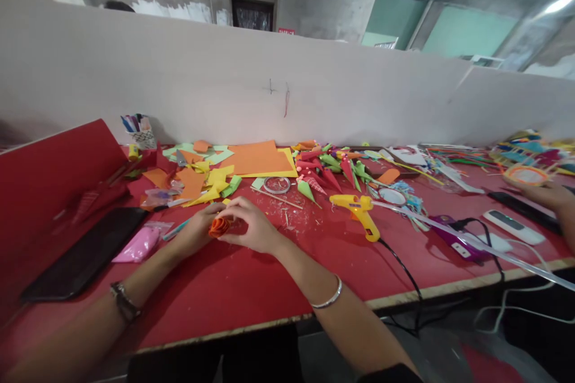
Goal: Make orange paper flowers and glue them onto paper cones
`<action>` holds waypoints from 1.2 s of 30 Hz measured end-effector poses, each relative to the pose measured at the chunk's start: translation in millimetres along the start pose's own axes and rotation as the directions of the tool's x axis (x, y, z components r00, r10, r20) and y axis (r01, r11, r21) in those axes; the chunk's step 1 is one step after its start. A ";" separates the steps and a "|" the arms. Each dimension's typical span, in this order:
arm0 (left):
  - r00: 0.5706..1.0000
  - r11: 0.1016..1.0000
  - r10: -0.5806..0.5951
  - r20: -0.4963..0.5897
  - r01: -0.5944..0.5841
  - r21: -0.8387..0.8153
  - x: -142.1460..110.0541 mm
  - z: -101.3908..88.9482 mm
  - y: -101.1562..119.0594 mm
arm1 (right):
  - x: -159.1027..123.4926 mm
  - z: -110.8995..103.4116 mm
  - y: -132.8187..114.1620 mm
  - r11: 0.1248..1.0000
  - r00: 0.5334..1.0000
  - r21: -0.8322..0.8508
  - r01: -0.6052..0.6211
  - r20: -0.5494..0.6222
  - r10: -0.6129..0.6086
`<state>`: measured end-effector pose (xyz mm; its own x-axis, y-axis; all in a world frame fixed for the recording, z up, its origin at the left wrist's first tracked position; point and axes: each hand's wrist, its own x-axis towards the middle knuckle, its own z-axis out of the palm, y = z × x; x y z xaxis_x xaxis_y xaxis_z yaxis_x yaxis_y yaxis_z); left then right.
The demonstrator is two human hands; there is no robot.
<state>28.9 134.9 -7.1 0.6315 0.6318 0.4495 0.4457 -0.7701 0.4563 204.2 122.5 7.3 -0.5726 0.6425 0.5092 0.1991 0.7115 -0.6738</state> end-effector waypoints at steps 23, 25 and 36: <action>0.993 0.991 -0.109 0.035 0.111 -0.072 -1.6 3.7 7.7 | 1.3 1.2 -7.3 0.992 0.997 0.105 -0.071 -0.011 0.073; 0.992 0.990 -0.125 0.023 0.127 -0.068 -0.7 2.1 8.1 | 0.9 0.3 -6.6 0.991 0.996 0.111 -0.081 -0.019 0.083; 0.990 0.990 -0.133 -0.056 0.130 -0.049 -2.3 1.3 4.9 | 2.0 2.9 2.4 0.974 0.983 0.169 -0.153 -0.072 0.167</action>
<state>30.4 129.6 -6.9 0.5301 0.7323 0.4274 0.4923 -0.6763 0.5480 201.2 124.7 5.1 -0.4722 0.7713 0.4267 0.1468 0.5461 -0.8247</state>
